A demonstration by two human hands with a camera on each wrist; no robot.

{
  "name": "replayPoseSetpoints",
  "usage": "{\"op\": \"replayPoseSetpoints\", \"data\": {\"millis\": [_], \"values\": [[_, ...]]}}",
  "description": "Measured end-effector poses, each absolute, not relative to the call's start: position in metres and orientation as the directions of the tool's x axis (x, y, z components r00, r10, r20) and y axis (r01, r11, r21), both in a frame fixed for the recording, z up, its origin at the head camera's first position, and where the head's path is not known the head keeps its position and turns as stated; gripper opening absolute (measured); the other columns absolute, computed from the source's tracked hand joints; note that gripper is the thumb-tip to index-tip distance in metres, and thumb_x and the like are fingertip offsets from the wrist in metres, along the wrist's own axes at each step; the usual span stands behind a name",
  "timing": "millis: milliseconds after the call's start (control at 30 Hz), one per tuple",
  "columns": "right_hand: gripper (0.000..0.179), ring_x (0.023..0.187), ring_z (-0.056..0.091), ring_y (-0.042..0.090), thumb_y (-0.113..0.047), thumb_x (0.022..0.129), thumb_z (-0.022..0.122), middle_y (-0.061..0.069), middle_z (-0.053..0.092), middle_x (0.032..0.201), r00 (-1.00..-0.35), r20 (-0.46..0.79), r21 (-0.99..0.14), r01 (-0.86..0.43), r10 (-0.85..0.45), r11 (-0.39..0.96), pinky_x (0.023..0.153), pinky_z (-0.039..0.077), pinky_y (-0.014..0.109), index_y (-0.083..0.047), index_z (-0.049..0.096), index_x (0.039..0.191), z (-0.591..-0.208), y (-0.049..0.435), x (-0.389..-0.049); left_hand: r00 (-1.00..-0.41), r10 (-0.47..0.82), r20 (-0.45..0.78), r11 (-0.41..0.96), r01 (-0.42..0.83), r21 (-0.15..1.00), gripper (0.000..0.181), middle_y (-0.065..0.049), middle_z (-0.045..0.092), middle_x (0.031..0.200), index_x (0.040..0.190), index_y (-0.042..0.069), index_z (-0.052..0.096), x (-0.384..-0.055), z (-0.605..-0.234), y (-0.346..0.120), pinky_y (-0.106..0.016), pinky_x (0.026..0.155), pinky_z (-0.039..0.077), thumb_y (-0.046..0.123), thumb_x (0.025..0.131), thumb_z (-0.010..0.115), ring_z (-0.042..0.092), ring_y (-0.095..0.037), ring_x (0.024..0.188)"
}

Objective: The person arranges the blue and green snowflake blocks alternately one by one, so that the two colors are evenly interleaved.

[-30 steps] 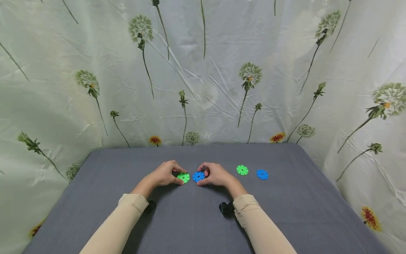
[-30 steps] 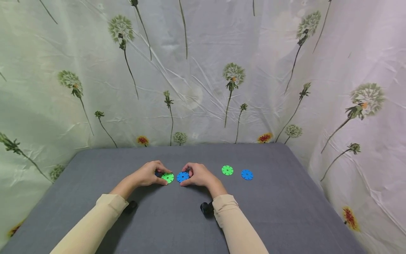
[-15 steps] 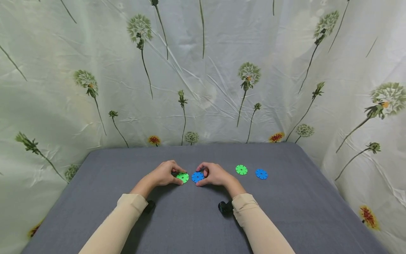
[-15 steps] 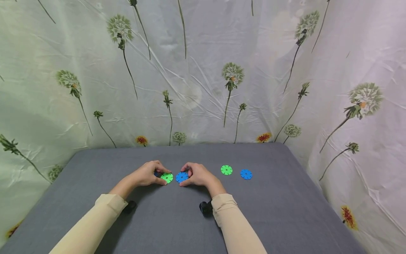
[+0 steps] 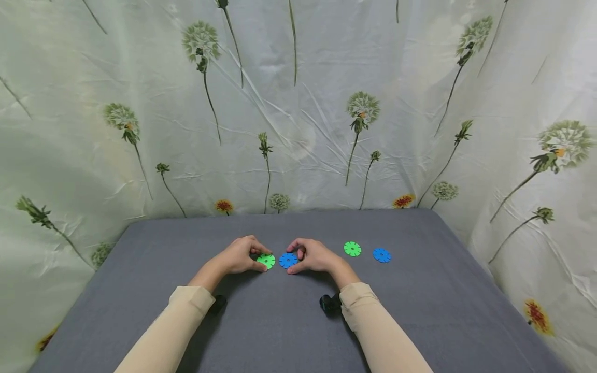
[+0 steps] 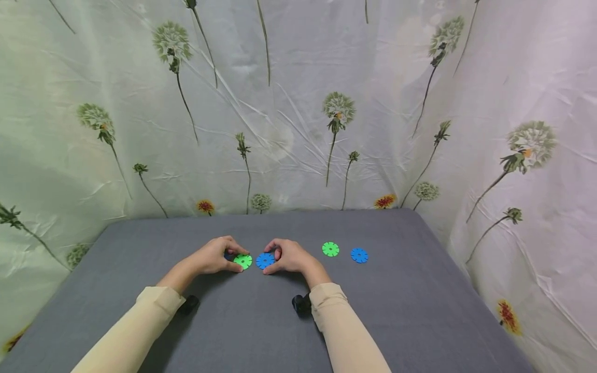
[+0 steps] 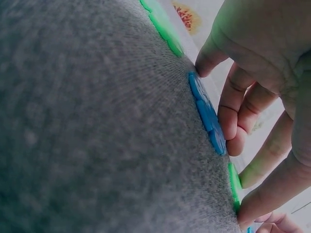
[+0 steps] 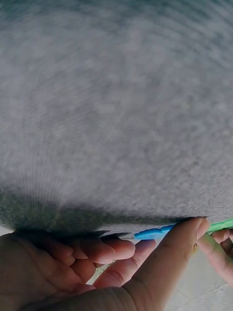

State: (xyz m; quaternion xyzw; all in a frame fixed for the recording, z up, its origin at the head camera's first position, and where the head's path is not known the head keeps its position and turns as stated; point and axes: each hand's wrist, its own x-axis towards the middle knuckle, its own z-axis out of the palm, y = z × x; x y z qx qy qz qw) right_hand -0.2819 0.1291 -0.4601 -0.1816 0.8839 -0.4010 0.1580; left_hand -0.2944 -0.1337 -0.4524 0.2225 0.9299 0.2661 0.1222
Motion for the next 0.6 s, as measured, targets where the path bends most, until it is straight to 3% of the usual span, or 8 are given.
{"op": "replayPoseSetpoints", "data": {"millis": [600], "values": [[0.045, 0.075, 0.047, 0.012, -0.016, 0.086, 0.092, -0.001, 0.054, 0.086, -0.879, -0.121, -0.785, -0.2, -0.462, 0.587, 0.076, 0.041, 0.026, -0.008, 0.07, 0.125, -0.4596, 0.1303, -0.2821, -0.875, 0.474, -0.097, 0.765, 0.355, 0.538, 0.039, -0.007, 0.065, 0.12, 0.124, 0.023, 0.081, -0.2906, -0.4517, -0.1333, -0.051, 0.099, 0.053, 0.025, 0.087, 0.092, 0.063, -0.024, 0.11]]}}
